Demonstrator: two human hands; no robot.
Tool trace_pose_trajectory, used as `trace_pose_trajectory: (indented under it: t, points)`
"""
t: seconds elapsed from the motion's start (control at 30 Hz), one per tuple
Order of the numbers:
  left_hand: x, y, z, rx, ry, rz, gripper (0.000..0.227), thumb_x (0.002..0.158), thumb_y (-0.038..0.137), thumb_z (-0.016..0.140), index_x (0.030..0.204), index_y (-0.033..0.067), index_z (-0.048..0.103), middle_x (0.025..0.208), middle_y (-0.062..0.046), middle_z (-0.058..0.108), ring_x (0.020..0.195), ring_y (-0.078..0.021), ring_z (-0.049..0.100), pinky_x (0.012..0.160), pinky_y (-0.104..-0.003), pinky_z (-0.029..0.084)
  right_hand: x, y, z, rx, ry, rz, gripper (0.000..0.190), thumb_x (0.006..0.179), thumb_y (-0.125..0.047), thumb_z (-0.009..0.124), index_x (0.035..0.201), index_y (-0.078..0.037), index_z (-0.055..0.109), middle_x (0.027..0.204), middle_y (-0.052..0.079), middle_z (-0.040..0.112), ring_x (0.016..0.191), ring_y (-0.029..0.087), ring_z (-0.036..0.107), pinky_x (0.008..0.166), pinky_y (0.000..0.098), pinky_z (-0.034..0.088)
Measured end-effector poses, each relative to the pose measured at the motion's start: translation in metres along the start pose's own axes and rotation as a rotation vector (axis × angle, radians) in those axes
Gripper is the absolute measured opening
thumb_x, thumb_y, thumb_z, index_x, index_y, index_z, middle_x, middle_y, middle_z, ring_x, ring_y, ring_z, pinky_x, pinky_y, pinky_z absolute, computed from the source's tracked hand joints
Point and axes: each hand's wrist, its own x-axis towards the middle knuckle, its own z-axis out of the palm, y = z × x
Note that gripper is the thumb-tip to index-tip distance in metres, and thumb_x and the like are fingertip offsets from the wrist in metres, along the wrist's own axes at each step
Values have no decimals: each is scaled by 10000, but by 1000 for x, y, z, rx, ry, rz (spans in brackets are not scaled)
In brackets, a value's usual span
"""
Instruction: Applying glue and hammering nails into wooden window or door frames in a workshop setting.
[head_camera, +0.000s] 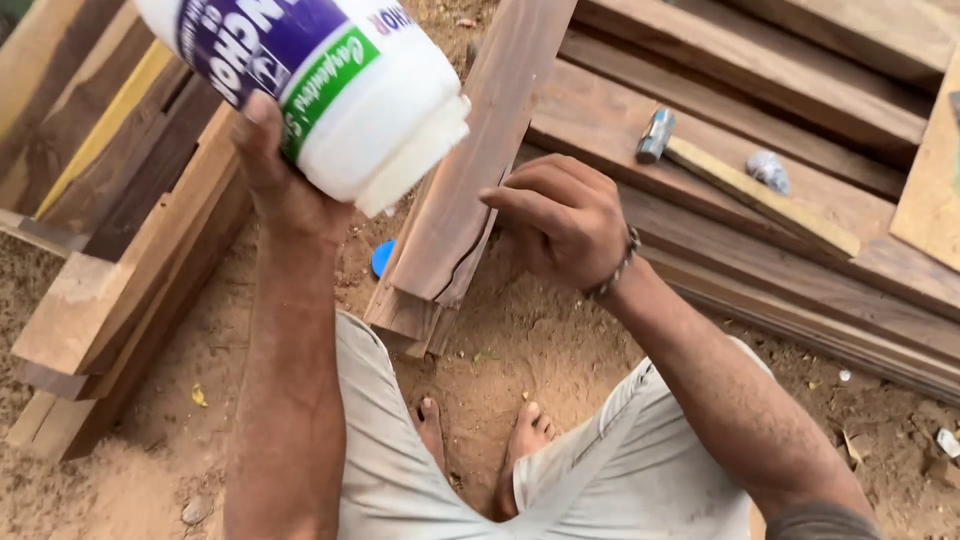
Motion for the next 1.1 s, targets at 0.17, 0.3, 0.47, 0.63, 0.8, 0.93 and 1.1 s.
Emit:
trace_pose_trajectory:
  t: [0.17,0.3,0.47,0.63,0.8,0.93,1.1]
  points:
    - [-1,7,-10,5,-20,28,774,868,514,871,1328,-53,615,1099,-191,695,1050,-326,747,841,-436,677,19,-22,8,-108,-251,123,701,837,96,600,1476,-192,590,877,74,704,723,218,666,662,375,608]
    - [-5,12,-13,78,-16,54,765,876,520,848,1324,-57,622,1076,-204,704,985,-331,760,782,-415,670,14,-26,28,-110,-390,238,891,803,77,574,1607,-235,351,906,51,662,748,228,652,596,369,561]
    - [-10,14,-13,144,-40,93,762,917,518,817,1359,-62,597,1108,-204,703,1013,-320,758,823,-426,680,23,-35,42,-138,-510,331,895,846,57,569,1620,-260,248,835,62,634,649,214,628,502,366,536]
    - [-13,11,-15,196,-97,89,777,965,546,774,1392,-69,570,1139,-207,690,1028,-309,744,853,-426,677,43,-43,47,-153,-737,504,890,818,25,583,1571,-281,223,796,72,620,570,233,631,379,342,524]
    - [-13,4,2,128,-91,61,741,930,544,785,1327,-52,595,1090,-196,696,965,-316,750,767,-402,666,56,-42,47,-74,-846,672,749,871,-81,606,1541,-89,271,688,90,634,526,250,644,438,358,547]
    - [-17,-8,13,35,6,-27,815,887,544,820,1427,0,542,1226,-187,654,1132,-332,730,886,-440,675,28,-15,71,133,-645,608,620,802,-143,725,1348,0,468,683,65,665,578,200,683,555,298,586]
    - [-13,-18,31,-19,95,-56,957,807,663,780,1468,39,479,1376,-184,605,1275,-358,691,1023,-480,607,64,-30,-9,946,-559,973,959,816,-74,735,1610,-12,201,648,31,666,553,151,673,483,264,556]
